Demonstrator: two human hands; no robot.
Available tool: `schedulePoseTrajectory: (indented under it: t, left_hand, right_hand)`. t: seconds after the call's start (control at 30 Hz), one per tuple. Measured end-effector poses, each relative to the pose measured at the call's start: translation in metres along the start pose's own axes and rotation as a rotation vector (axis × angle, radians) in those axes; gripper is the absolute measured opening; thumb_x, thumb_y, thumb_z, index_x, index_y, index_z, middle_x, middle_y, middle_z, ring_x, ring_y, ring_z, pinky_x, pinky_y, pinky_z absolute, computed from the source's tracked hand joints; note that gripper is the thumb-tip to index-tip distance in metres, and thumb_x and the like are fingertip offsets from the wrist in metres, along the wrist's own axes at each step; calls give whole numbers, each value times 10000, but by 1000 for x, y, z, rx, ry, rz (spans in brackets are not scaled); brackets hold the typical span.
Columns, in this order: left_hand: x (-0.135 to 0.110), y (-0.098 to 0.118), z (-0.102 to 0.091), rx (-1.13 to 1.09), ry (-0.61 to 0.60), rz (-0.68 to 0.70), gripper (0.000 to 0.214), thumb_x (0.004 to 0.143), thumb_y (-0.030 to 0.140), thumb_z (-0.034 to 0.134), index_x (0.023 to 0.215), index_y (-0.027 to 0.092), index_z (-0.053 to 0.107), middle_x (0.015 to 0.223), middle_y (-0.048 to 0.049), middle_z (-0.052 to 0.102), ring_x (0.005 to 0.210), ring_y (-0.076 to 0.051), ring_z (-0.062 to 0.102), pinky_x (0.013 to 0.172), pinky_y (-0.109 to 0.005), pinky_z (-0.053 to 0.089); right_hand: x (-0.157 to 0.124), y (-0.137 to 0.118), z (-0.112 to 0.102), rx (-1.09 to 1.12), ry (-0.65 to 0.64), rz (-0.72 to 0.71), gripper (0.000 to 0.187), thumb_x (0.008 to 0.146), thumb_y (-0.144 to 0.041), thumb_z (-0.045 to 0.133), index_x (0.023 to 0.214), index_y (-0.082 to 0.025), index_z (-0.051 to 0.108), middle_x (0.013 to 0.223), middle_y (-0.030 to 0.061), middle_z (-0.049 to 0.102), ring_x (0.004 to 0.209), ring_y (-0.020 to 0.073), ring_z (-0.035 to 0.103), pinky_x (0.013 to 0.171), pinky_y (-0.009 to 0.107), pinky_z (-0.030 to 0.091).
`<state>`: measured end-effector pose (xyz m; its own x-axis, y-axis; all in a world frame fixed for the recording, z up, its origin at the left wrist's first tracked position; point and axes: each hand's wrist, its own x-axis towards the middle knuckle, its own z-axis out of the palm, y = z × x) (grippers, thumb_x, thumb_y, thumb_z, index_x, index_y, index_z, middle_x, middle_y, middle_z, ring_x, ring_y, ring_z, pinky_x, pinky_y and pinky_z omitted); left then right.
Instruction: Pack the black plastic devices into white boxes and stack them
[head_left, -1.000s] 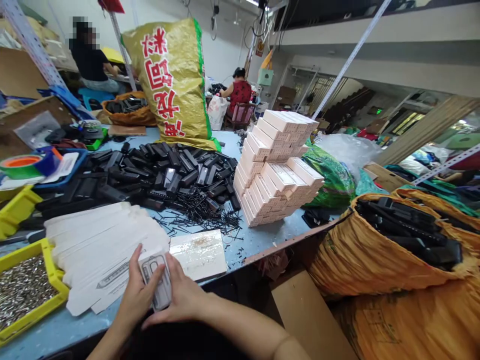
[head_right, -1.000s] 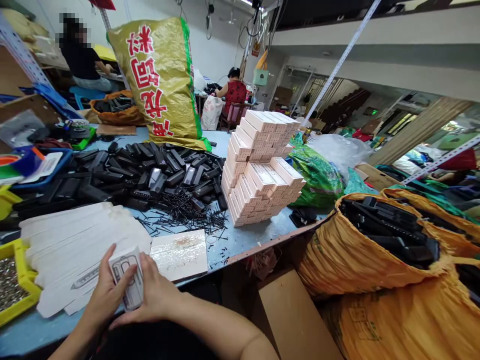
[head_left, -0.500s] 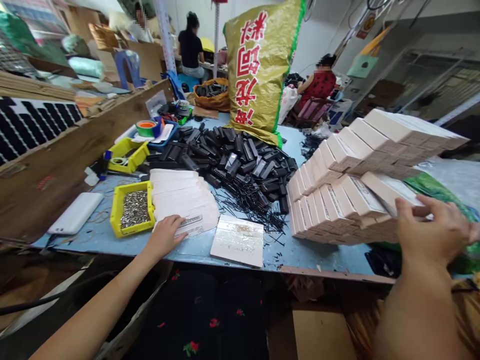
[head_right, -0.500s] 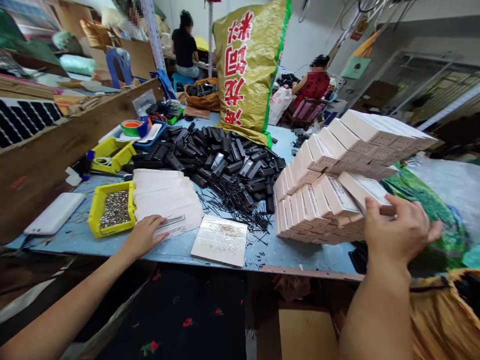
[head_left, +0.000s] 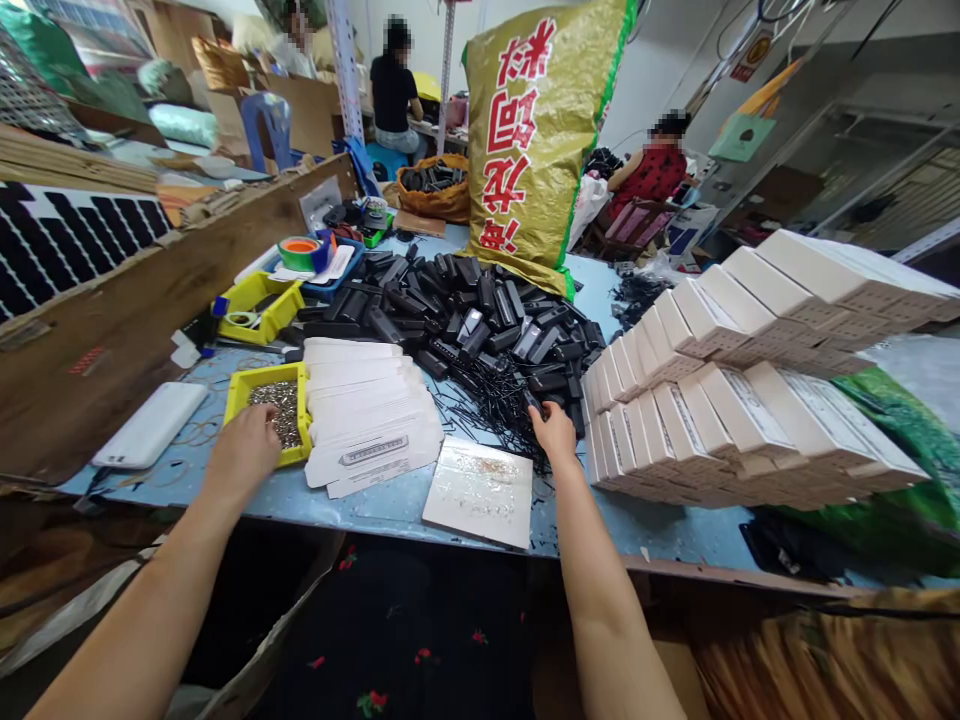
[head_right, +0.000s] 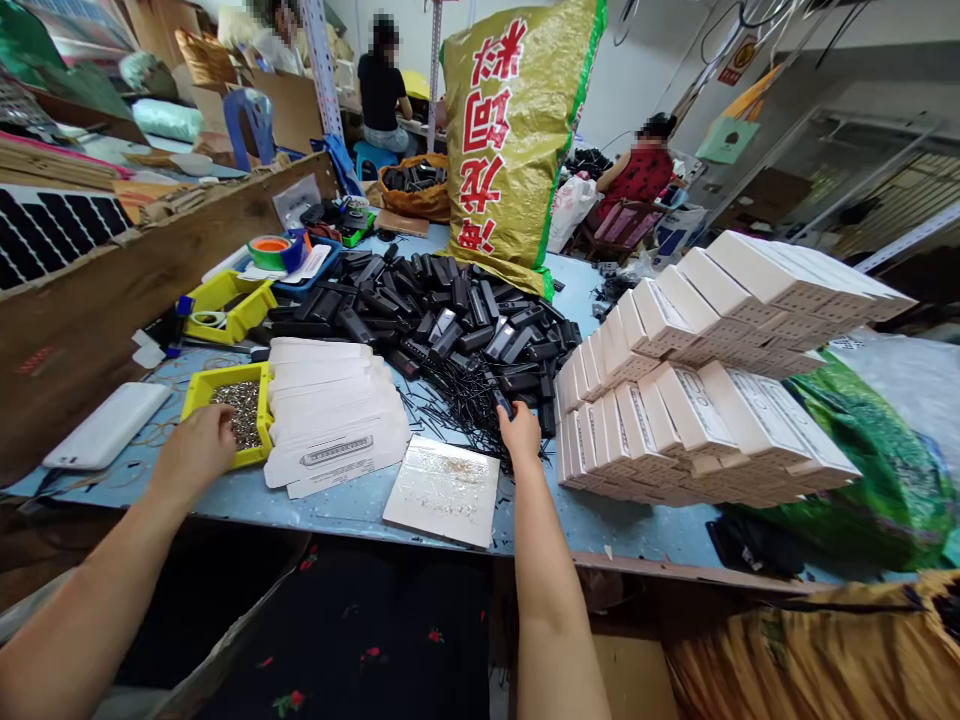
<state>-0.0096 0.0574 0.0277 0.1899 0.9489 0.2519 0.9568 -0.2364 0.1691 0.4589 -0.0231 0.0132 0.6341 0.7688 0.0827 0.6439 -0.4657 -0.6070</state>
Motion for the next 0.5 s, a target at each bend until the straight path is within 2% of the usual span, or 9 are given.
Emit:
schedulePoseTrajectory:
  t: [0.1, 0.17, 0.27, 0.33, 0.4, 0.47, 0.5]
  left_hand:
    - [11, -18, 6, 67, -197, 3, 255, 841, 203, 349, 862, 128, 591, 849, -89, 610, 877, -266, 609, 817, -421, 515]
    - [16, -22, 10, 72, -226, 15, 258, 842, 213, 349, 765, 144, 585, 755, -67, 589, 794, -250, 608, 765, -408, 529]
    - [20, -22, 7, 86, -250, -2, 288, 850, 258, 350, 700, 157, 574, 680, -47, 563, 714, -234, 594, 698, -395, 539]
    - [21, -20, -3, 73, -180, -11, 324, 870, 313, 343, 717, 162, 586, 735, -44, 596, 781, -237, 602, 751, -422, 537]
    - [20, -14, -15, -7, -24, -39, 358, 889, 370, 341, 786, 169, 619, 857, -32, 644, 908, -236, 606, 853, -447, 512]
    - [13, -1, -22, -199, 108, -125, 359, 871, 447, 414, 877, 183, 656, 931, -2, 675, 952, -217, 614, 900, -429, 497]
    - [8, 11, -22, -344, 130, -188, 369, 841, 489, 473, 911, 184, 670, 923, 6, 690, 925, -211, 630, 885, -411, 508]
  right_hand:
    - [15, 2, 5, 37, -14, 19, 313, 731, -338, 642, 960, -125, 654, 948, 182, 668, 963, 313, 623, 866, 427, 452]
    - [12, 8, 1, 93, 2, 34, 337, 689, -359, 673, 937, -133, 654, 973, 168, 663, 968, 298, 616, 880, 422, 453]
    - [-8, 26, -13, 214, 32, 68, 442, 674, -437, 662, 987, -127, 637, 973, 135, 660, 925, 262, 622, 843, 410, 489]
    - [-31, 42, -23, 297, 39, 93, 502, 714, -491, 601, 1053, -121, 608, 974, 117, 659, 875, 229, 637, 780, 385, 524]
    - [-56, 53, -31, 493, 22, 135, 534, 723, -505, 588, 1105, -132, 580, 1025, 106, 649, 860, 202, 643, 752, 360, 539]
    - [-82, 56, -35, 766, -27, 195, 544, 678, -471, 665, 1116, -160, 578, 1070, 88, 637, 869, 188, 640, 759, 341, 538]
    - [-94, 53, -36, 890, -55, 220, 539, 655, -446, 702, 1105, -173, 589, 1070, 78, 637, 871, 185, 636, 765, 332, 534]
